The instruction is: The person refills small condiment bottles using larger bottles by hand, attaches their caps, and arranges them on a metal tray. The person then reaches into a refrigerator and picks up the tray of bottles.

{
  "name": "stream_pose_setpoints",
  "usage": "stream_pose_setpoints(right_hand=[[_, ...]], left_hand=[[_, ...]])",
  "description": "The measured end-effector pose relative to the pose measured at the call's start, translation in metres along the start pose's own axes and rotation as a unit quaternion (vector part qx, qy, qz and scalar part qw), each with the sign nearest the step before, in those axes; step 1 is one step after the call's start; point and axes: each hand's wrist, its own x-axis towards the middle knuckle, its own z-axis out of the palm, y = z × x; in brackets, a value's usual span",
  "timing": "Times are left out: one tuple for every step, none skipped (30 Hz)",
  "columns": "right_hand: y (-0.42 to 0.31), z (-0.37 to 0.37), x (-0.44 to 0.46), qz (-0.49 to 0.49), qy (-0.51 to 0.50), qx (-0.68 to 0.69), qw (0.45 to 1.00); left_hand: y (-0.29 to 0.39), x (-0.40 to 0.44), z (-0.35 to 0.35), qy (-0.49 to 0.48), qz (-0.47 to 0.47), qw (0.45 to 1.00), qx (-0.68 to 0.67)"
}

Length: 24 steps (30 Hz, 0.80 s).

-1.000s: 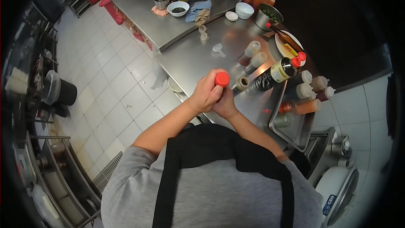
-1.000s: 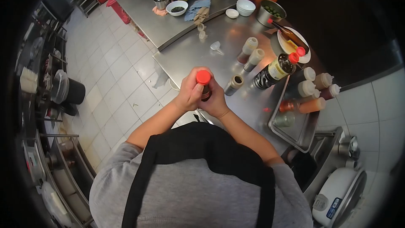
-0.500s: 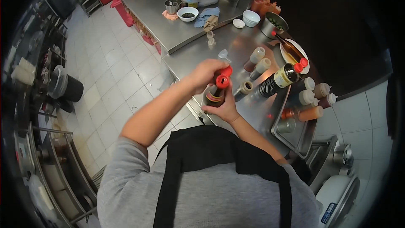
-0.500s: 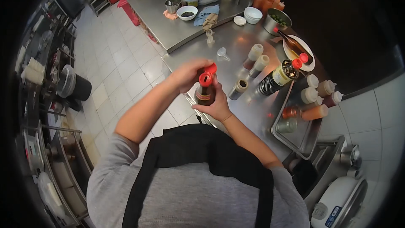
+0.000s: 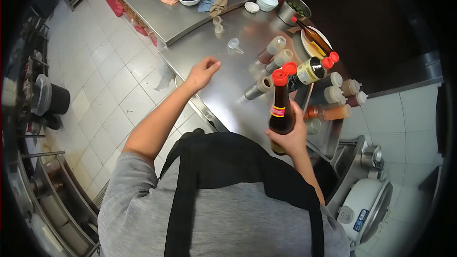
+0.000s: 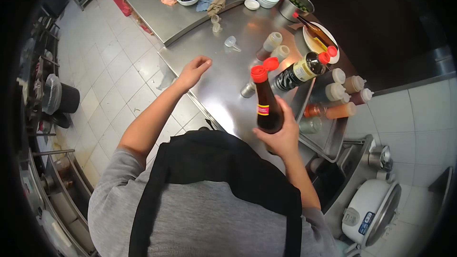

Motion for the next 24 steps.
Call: stream_pose_setpoints(right_hand=[[-0.013, -0.013, 0.0, 0.024, -0.008, -0.056, 0.998], [-0.009, -0.02, -0.001, 0.033, -0.013, -0.085, 0.996], [-0.003, -0.027, -0.003, 0.041, -0.018, -0.113, 0.993], [0.002, -0.031, -0.005, 0.049, -0.023, -0.132, 0.99], [0.007, -0.034, -0.006, 0.056, -0.029, -0.151, 0.987], [0.011, -0.036, -0.007, 0.063, -0.035, -0.168, 0.983], [0.014, -0.037, -0.008, 0.078, -0.041, -0.183, 0.979], [0.016, -0.038, -0.009, 0.092, -0.048, -0.197, 0.975], [0.018, -0.038, -0.009, 0.105, -0.054, -0.21, 0.971], [0.021, -0.038, -0.008, 0.108, -0.059, -0.218, 0.968], [0.024, -0.037, -0.008, 0.111, -0.064, -0.226, 0.966], [0.024, -0.038, -0.009, 0.115, -0.07, -0.233, 0.963], [0.024, -0.037, -0.008, 0.123, -0.073, -0.237, 0.961], [0.023, -0.037, -0.007, 0.13, -0.076, -0.24, 0.959], [0.022, -0.036, -0.006, 0.137, -0.078, -0.243, 0.957], [0.022, -0.036, -0.004, 0.144, -0.083, -0.25, 0.954], [0.022, -0.036, -0.002, 0.15, -0.088, -0.257, 0.951], [0.021, -0.037, -0.001, 0.157, -0.093, -0.264, 0.947], [0.021, -0.038, 0.001, 0.153, -0.094, -0.269, 0.946], [0.021, -0.039, 0.002, 0.149, -0.095, -0.275, 0.945], [0.021, -0.04, 0.003, 0.144, -0.096, -0.28, 0.944], [0.021, -0.043, 0.005, 0.137, -0.098, -0.285, 0.944], [0.02, -0.045, 0.007, 0.13, -0.1, -0.289, 0.943], [0.018, -0.046, 0.009, 0.123, -0.102, -0.293, 0.942]], left_hand=[[-0.018, 0.007, -0.001, 0.03, 0.003, 0.995, 0.091], [-0.035, 0.014, -0.002, 0.06, 0.007, 0.981, 0.182], [-0.047, 0.018, -0.002, 0.091, 0.012, 0.958, 0.27], [-0.056, 0.018, -0.001, 0.116, 0.016, 0.938, 0.327], [-0.064, 0.017, 0.001, 0.141, 0.019, 0.913, 0.383], [-0.071, 0.016, 0.0, 0.166, 0.023, 0.883, 0.439], [-0.079, 0.015, -0.002, 0.161, 0.041, 0.875, 0.455], [-0.086, 0.014, -0.004, 0.156, 0.06, 0.866, 0.472], [-0.086, 0.013, -0.006, 0.152, 0.079, 0.855, 0.489], [-0.086, 0.013, -0.006, 0.151, 0.074, 0.853, 0.495], [-0.085, 0.013, -0.006, 0.144, 0.064, 0.854, 0.496], [-0.082, 0.012, -0.006, 0.136, 0.053, 0.855, 0.498], [-0.08, 0.011, -0.006, 0.129, 0.042, 0.856, 0.499], [-0.08, 0.011, -0.006, 0.13, 0.043, 0.856, 0.499], [-0.079, 0.011, -0.006, 0.131, 0.045, 0.856, 0.498], [-0.079, 0.01, -0.007, 0.132, 0.046, 0.856, 0.498], [-0.079, 0.01, -0.007, 0.134, 0.049, 0.856, 0.496], [-0.079, 0.01, -0.007, 0.135, 0.051, 0.857, 0.494], [-0.079, 0.01, -0.007, 0.136, 0.053, 0.858, 0.492], [-0.08, 0.01, -0.008, 0.137, 0.053, 0.858, 0.492], [-0.08, 0.01, -0.008, 0.137, 0.054, 0.858, 0.492], [-0.08, 0.01, -0.008, 0.137, 0.054, 0.858, 0.491], [-0.081, 0.01, -0.008, 0.139, 0.056, 0.859, 0.489], [-0.082, 0.01, -0.008, 0.141, 0.059, 0.86, 0.486]])
